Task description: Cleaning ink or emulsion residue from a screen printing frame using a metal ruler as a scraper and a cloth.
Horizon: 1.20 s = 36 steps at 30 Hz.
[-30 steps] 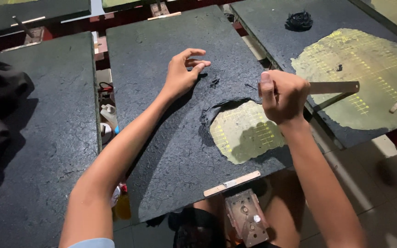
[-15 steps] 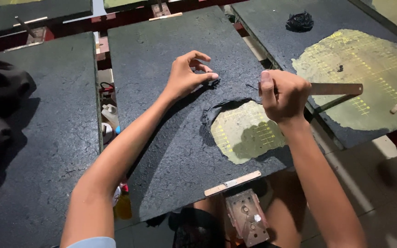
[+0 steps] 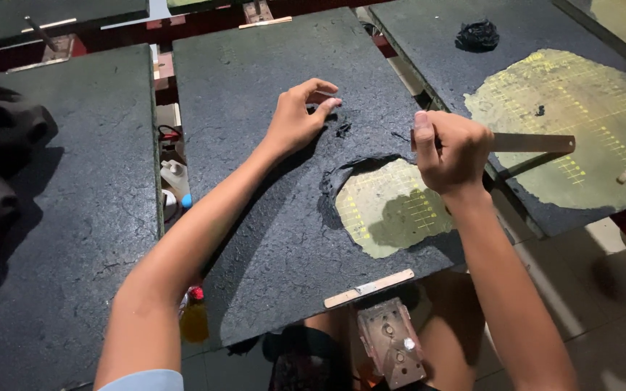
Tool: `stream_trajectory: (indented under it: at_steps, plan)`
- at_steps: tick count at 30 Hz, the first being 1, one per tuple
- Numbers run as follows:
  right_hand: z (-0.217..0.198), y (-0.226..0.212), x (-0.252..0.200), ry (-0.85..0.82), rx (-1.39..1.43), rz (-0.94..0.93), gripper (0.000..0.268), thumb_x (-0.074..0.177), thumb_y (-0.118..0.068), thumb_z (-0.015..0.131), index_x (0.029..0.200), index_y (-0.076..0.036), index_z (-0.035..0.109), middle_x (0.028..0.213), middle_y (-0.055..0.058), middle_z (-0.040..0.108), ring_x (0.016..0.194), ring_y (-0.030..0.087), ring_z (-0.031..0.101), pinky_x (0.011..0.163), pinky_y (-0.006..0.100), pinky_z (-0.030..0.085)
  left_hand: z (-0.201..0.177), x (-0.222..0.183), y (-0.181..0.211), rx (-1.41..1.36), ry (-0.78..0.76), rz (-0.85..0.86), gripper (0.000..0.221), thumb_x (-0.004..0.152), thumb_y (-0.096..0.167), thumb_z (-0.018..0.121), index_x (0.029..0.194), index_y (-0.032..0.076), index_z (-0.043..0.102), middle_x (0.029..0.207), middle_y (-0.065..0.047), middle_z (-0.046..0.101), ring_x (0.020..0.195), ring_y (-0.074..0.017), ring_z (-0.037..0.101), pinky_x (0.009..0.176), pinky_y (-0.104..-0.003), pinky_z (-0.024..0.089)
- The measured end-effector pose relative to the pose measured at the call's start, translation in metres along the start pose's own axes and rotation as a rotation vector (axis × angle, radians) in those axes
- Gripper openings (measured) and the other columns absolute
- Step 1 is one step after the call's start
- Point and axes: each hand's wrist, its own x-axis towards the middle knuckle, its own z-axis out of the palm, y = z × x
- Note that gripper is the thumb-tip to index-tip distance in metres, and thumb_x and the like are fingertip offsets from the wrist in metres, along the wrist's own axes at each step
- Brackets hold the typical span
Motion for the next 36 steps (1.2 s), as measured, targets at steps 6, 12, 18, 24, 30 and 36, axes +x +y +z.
stream_trajectory:
  at_steps: [6,12,18,24,30,36]
  plan:
    - [-0.001,0.002,-0.001,-0.019,-0.003,0.009,0.055,0.113,-0.030,0.051,0.060,-0.016,0.050,0.051,0.008,0.040,0.048,0.036,0.050,0.048,0.035,0.039,0.009,-0.002,-0.010,0.453,-0.016,0.181,0.023,0.108,0.025,0.050,0.124,0.023,0.067,0.092,0.005,0.078,0.100,-0.0253,0.069,0.092,-0.040,0.044]
    - [-0.002,-0.004,0.000,0.001,-0.004,-0.003,0.055,0.113,-0.028,0.054,0.060,-0.015,0.050,0.051,0.010,0.042,0.049,0.037,0.051,0.048,0.033,0.040,0.019,-0.003,-0.018,0.670,0.196,0.446,0.024,0.106,0.037,0.053,0.110,0.028,0.075,0.066,0.000,0.063,0.075,-0.0217,0.065,0.084,-0.037,0.039]
    - [-0.002,-0.002,-0.001,-0.013,-0.019,0.009,0.054,0.113,-0.028,0.054,0.060,-0.017,0.051,0.052,0.008,0.043,0.049,0.035,0.051,0.050,0.033,0.041,0.019,-0.002,-0.017,0.642,0.211,0.514,0.027,0.104,0.037,0.055,0.092,0.025,0.076,0.056,0.000,0.056,0.067,-0.0224,0.061,0.080,-0.037,0.039]
    - [-0.002,-0.001,-0.001,-0.011,-0.023,0.014,0.055,0.113,-0.027,0.054,0.059,-0.017,0.049,0.051,0.007,0.042,0.048,0.034,0.050,0.050,0.032,0.041,0.018,-0.003,-0.011,0.629,0.193,0.482,0.033,0.106,0.040,0.053,0.085,0.021,0.070,0.055,-0.001,0.055,0.066,-0.0238,0.057,0.079,-0.038,0.038]
    - [-0.002,-0.002,-0.001,-0.024,0.006,0.036,0.055,0.114,-0.025,0.052,0.059,-0.016,0.051,0.049,0.006,0.040,0.044,0.029,0.045,0.049,0.030,0.037,0.019,-0.004,-0.010,0.587,0.167,0.444,0.042,0.109,0.043,0.047,0.077,0.020,0.062,0.055,-0.003,0.052,0.063,-0.0249,0.056,0.078,-0.038,0.038]
    - [0.000,0.002,-0.004,-0.014,-0.045,0.041,0.054,0.113,-0.026,0.055,0.061,-0.017,0.050,0.052,0.007,0.042,0.050,0.035,0.051,0.050,0.031,0.040,0.005,-0.005,0.015,-0.175,0.021,0.015,0.012,0.103,0.029,0.063,0.107,0.021,0.071,0.081,-0.001,0.075,0.083,-0.0173,0.074,0.077,-0.033,0.057]
